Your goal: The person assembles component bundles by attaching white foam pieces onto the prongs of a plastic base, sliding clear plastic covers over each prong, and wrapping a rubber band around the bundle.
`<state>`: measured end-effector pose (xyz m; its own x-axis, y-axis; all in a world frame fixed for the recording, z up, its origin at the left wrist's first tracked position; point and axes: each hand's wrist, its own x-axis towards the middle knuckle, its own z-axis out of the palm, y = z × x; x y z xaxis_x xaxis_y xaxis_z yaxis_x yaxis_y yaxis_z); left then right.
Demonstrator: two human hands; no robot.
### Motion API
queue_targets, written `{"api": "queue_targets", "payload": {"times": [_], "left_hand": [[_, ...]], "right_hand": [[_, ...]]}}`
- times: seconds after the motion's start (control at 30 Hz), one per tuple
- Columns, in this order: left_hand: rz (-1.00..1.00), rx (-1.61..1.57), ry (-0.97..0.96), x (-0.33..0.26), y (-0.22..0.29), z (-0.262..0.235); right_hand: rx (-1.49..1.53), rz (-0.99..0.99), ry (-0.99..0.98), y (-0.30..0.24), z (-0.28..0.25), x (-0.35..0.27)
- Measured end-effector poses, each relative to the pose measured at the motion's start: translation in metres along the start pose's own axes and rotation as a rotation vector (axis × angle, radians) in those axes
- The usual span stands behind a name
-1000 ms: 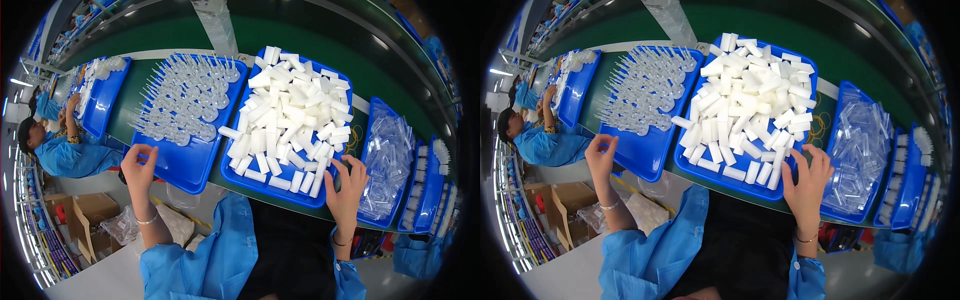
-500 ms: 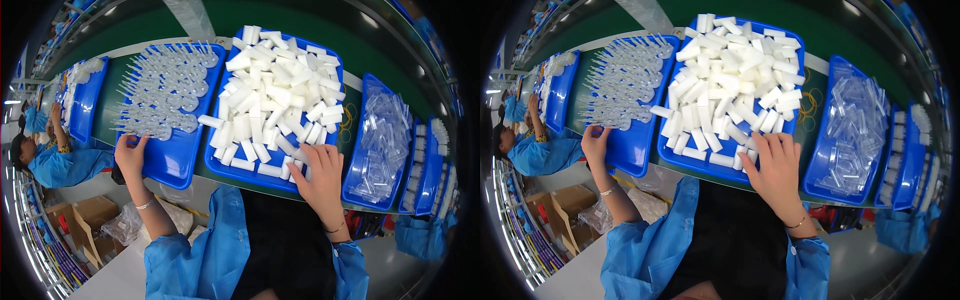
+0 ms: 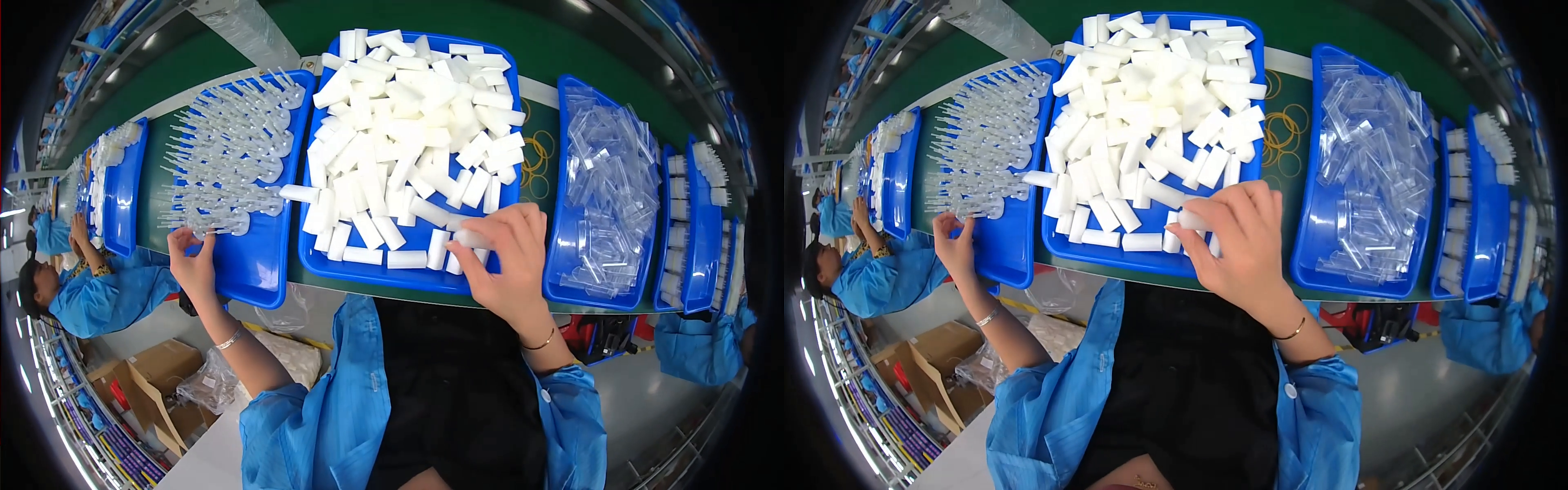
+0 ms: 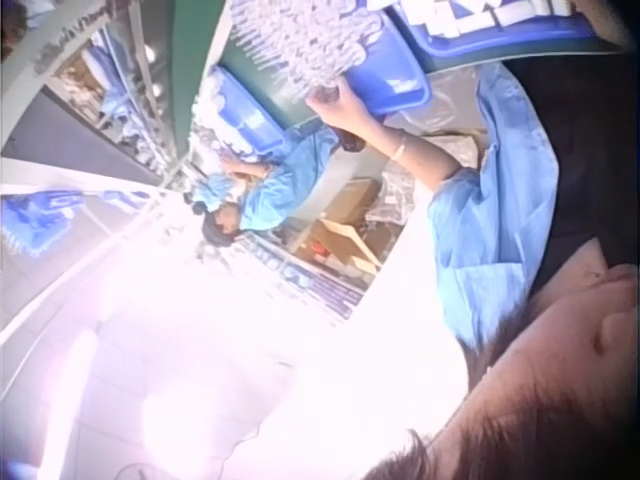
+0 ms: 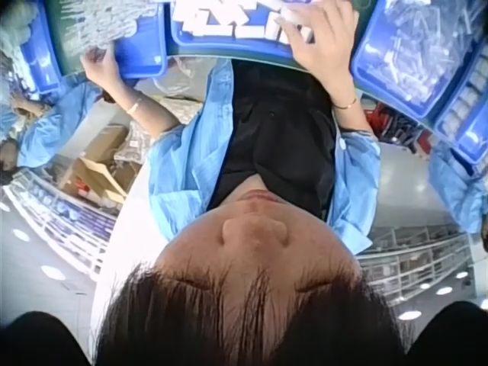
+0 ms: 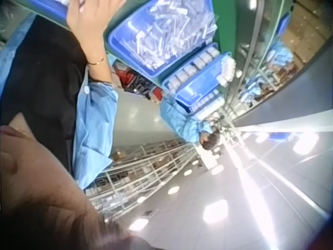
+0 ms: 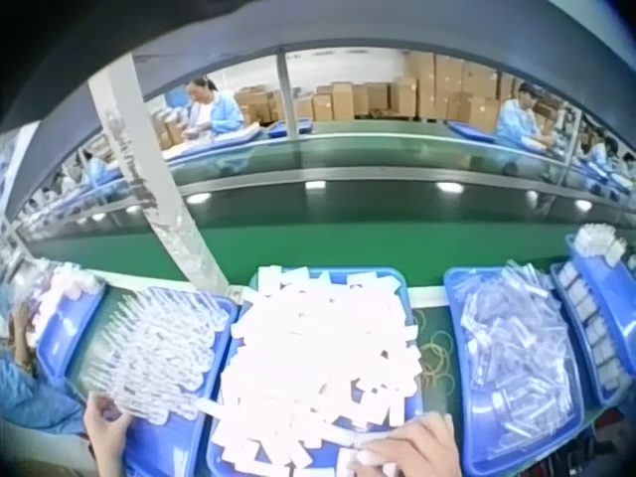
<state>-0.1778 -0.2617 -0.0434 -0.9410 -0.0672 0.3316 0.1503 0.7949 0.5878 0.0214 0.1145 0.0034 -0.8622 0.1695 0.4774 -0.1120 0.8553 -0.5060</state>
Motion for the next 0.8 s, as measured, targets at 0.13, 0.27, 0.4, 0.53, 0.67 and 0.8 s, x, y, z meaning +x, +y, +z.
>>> {"api": "queue_targets", "payload": {"times": [0.13, 0.27, 0.4, 0.53, 0.67, 0.8], "left_hand": [[-0.031, -0.18, -0.022, -0.004, 0.007, 0.0], [-0.055, -0.134, -0.11, -0.004, -0.004, -0.002], [-0.098, -0.189, -0.14, -0.004, 0.002, -0.004], [-0.086, -0.357, -0.091, -0.001, -0.021, -0.013], [-0.126, -0.435, -0.059, -0.011, -0.019, -0.033], [-0.278, -0.897, -0.024, -0.023, -0.037, -0.056]], "right_hand": [[0.335, 0.155, 0.139, 0.006, -0.01, -0.01], [0.69, 0.319, 0.166, 0.012, -0.015, -0.024], [1.086, 0.521, 0.155, 0.014, -0.02, -0.033], [1.396, 0.628, 0.179, 0.022, -0.026, -0.041], [1.332, 0.7, 0.183, 0.023, -0.03, -0.045], [1.405, 0.65, 0.08, 0.025, -0.028, -0.041]]}}
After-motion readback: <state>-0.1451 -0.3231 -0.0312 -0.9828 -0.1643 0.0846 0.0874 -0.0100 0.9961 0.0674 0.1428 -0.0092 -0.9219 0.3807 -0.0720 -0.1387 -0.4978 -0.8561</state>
